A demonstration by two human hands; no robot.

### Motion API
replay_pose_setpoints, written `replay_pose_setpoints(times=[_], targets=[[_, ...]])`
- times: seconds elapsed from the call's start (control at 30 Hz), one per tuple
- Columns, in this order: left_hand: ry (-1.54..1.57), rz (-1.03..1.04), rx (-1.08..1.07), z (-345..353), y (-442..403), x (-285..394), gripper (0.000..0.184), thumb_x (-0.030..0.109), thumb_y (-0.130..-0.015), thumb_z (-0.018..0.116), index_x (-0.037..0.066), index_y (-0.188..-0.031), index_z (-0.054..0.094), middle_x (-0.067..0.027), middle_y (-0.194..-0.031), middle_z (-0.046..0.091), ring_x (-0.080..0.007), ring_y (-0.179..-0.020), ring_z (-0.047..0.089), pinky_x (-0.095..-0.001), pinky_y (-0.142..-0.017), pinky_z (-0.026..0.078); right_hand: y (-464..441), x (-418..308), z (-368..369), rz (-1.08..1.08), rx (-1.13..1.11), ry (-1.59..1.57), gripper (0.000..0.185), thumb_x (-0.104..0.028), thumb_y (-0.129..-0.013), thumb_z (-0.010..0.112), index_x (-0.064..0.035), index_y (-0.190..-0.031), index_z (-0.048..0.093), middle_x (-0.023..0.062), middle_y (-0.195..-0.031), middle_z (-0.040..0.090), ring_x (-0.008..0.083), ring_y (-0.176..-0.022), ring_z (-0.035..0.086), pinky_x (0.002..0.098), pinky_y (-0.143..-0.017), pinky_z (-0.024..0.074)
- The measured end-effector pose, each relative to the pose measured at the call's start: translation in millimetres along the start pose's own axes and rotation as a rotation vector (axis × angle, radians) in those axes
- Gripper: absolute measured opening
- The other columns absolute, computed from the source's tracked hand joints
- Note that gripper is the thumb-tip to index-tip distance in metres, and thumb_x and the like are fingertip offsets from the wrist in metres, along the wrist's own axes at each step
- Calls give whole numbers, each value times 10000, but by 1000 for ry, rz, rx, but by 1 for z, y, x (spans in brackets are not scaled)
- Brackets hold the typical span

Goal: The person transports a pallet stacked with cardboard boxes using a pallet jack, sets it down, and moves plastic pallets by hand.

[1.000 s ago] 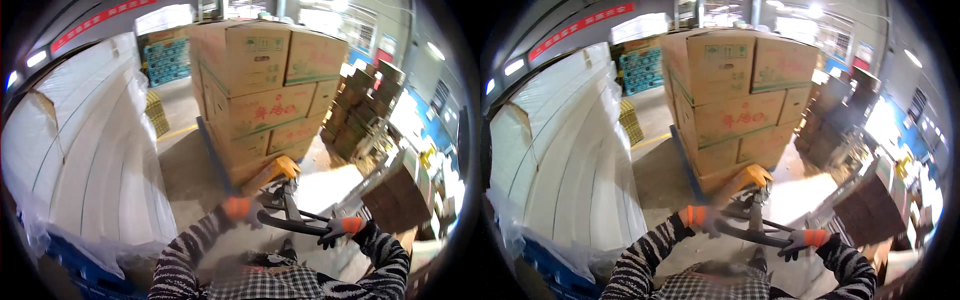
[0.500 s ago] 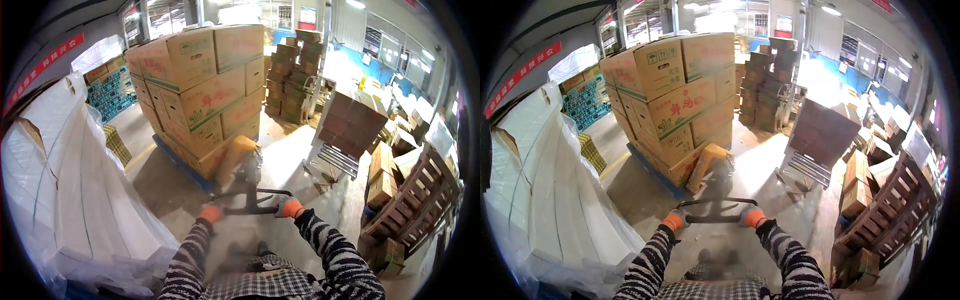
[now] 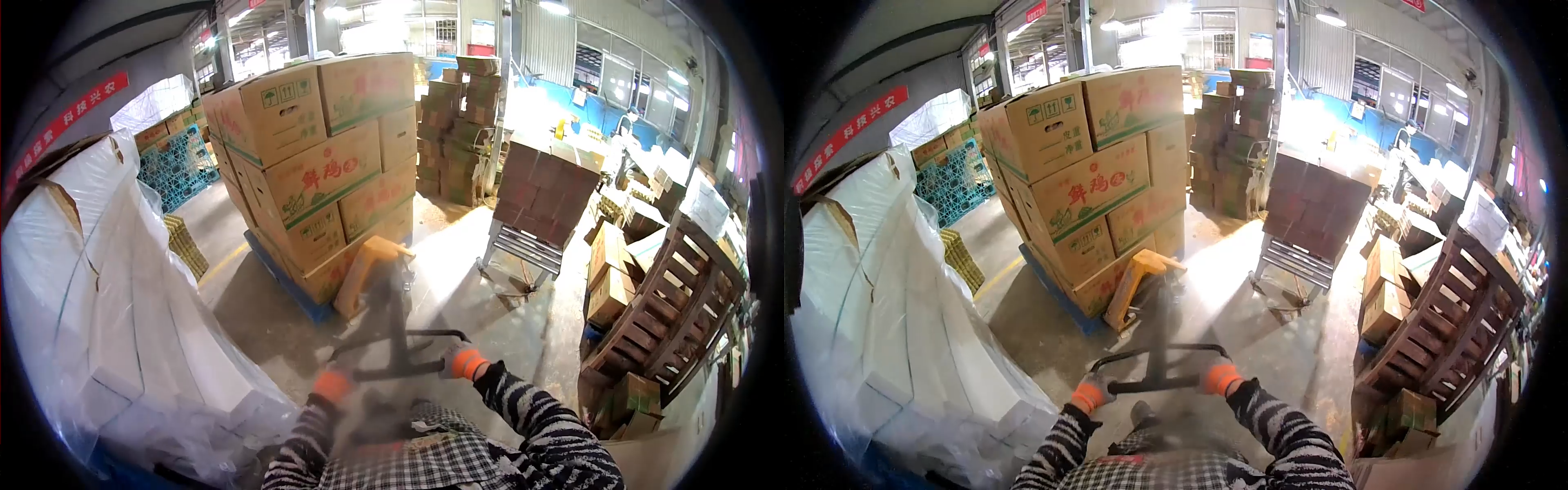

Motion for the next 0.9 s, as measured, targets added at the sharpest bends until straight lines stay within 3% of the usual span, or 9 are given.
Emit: replay_pose_setpoints(times=[0.2, 0.33, 0.37, 0.43, 0.57, 0.63, 0.7, 0.8, 0.9], targets=[[3, -71, -392, -74, 70, 112, 370, 404, -727, 643, 175, -1010, 708, -160, -875, 688, -324, -859, 656, -428, -803, 501, 76, 12, 22, -133, -135, -59, 393, -494, -752, 584, -143, -845, 733, 110, -865, 708, 289, -867, 675, 384, -805, 519], [-5, 21, -192, -57, 117, 124, 453, 440, -748, 620, 202, -1131, 665, -140, -943, 691, -318, -901, 648, -427, -842, 473, 134, 6, -16, -190, -135, -66, 388, -503, -757, 599, -150, -849, 733, 113, -828, 704, 295, -813, 679, 398, -734, 528], [-3, 15, -195, -50, 128, 126, 453, 440, -748, 620, 202, -1131, 665, -140, -943, 691, -318, -901, 648, -427, -842, 473, 143, 6, -24, -213, -167, -87, 330, -428, -769, 597, -140, -861, 729, 109, -888, 708, 294, -867, 677, 394, -760, 523], [-10, 66, -237, -30, 149, 125, 485, 454, -769, 609, 193, -1176, 641, -139, -984, 686, -313, -941, 638, -418, -872, 456, 164, 4, -34, -244, -195, -103, 276, -353, -780, 596, -129, -873, 726, 106, -948, 711, 293, -922, 676, 390, -786, 517], [97, 6, -440, -79, 172, 161, 511, 489, -789, 604, 174, -1190, 632, -142, -988, 684, -310, -961, 633, -410, -886, 448, 208, -11, -46, -243, -233, -110, 320, -429, -761, 598, -152, -864, 720, 113, -882, 706, 293, -881, 676, 400, -786, 518], [66, 118, -275, -48, 204, 150, 506, 487, -798, 599, 169, -1191, 631, -141, -986, 685, -308, -964, 633, -407, -885, 450, 219, -10, -33, -280, -234, -85, 391, -519, -776, 566, -173, -873, 720, 119, -822, 697, 300, -819, 676, 415, -758, 519], [32, 216, -101, -64, 221, 167, 502, 486, -808, 594, 164, -1192, 629, -141, -985, 685, -306, -967, 633, -404, -883, 451, 234, -13, -48, -290, -230, -101, 362, -499, -768, 583, -178, -859, 721, 105, -788, 695, 304, -782, 677, 414, -721, 521], [-188, 210, -259, -129, 232, 201, 485, 475, -831, 577, 156, -1192, 627, -138, -990, 687, -305, -978, 633, -390, -877, 456, 262, -14, -74, -267, -268, -154, 326, -488, -754, 614, -192, -841, 720, 83, -763, 694, 302, -746, 677, 413, -685, 525], [207, 149, -86, -182, 217, 223, 456, 460, -847, 566, 140, -1166, 628, -151, -973, 687, -316, -959, 639, -399, -842, 478, 272, 10, -83, -272, -214, -244, 460, -572, -772, 615, -154, -937, 717, 123, -846, 700, 324, -820, 672, 425, -772, 518]])
Point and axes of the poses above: each hand's wrist, its own y-axis away from the middle knuckle, its own z-axis out of the palm, x = y × z, the point moved 3 cm from there along -y, towards the middle knuckle
